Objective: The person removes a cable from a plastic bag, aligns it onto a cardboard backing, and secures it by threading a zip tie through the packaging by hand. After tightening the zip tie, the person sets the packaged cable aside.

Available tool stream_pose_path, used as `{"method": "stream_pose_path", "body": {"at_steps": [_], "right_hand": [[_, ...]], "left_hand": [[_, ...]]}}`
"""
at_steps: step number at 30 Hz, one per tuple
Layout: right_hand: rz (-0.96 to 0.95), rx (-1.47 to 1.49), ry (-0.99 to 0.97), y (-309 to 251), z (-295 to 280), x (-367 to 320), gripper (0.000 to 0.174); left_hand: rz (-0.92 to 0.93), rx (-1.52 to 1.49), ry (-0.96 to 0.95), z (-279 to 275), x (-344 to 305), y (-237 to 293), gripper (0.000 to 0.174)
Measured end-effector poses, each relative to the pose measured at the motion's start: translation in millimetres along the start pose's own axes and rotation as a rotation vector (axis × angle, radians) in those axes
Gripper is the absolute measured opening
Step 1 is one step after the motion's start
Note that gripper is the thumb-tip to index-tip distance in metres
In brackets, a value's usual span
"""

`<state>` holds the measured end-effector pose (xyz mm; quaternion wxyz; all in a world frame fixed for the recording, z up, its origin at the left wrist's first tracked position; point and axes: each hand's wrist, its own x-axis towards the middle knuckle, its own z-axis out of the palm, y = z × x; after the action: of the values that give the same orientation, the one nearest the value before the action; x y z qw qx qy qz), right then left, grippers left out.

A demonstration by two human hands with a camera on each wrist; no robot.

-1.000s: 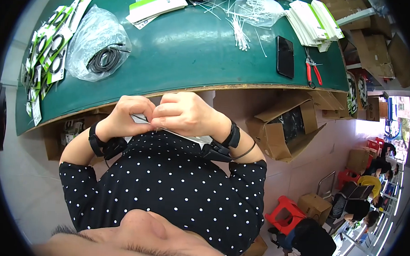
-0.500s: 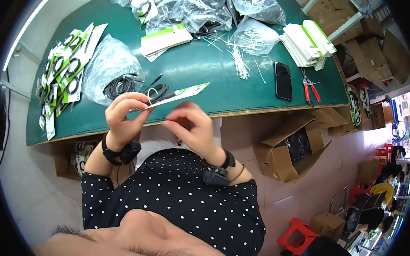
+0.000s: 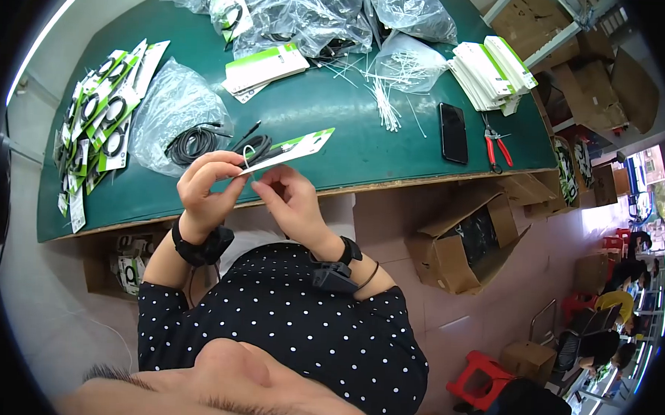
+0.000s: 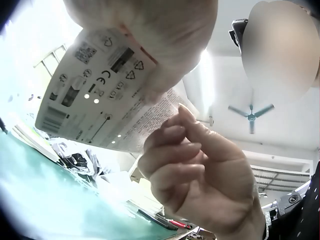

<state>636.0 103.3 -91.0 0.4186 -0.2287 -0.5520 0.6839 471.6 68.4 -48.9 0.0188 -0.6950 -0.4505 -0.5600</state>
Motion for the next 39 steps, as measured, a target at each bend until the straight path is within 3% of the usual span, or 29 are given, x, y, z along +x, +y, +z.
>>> {"method": "stream_pose_path", "body": {"at_steps": [5, 9, 12, 18, 21, 25, 34, 39], "right_hand": [[0.133, -0.048, -0.093, -5.3, -12.1, -3.3, 0.02], [-0.022, 0.063, 0.032, -11.2, 2.9, 6.0, 0.017], [0.134, -0.011, -0.019, -16.1, 1.2, 9.4, 0.011], [0.167, -0.027, -0.129, -7.2, -9.7, -4.7, 0.015], [0.177, -0.061, -0.085, -8.2, -12.4, -6.4, 0.017], [0.261, 0.0, -0.199, -11.7, -17.1, 0.0, 0.015], [0.165, 0.085, -0.262, -20.3, -23.1, -7.1, 0.012], [0.094, 0.005, -0.266, -16.2, -27.8, -13.5, 0.011]], "left_hand": [[0.048, 0.028, -0.003, -3.6, -4.5, -9.6, 0.021], [0.119, 0.024, -0.023, -0.4, -5.3, -8.9, 0.023], [0.144, 0.05, -0.012, -3.9, -2.3, -11.9, 0.023], [0.142, 0.033, -0.004, -7.7, -5.6, -13.2, 0.023], [0.108, -0.007, -0.021, -3.2, -7.4, -14.7, 0.022], [0.036, -0.054, -0.043, -3.8, -5.8, -15.5, 0.021], [-0.183, -0.18, -0.157, -2.4, -1.5, -14.4, 0.021], [-0.163, -0.206, -0.169, 1.5, -2.1, -13.4, 0.023]]}}
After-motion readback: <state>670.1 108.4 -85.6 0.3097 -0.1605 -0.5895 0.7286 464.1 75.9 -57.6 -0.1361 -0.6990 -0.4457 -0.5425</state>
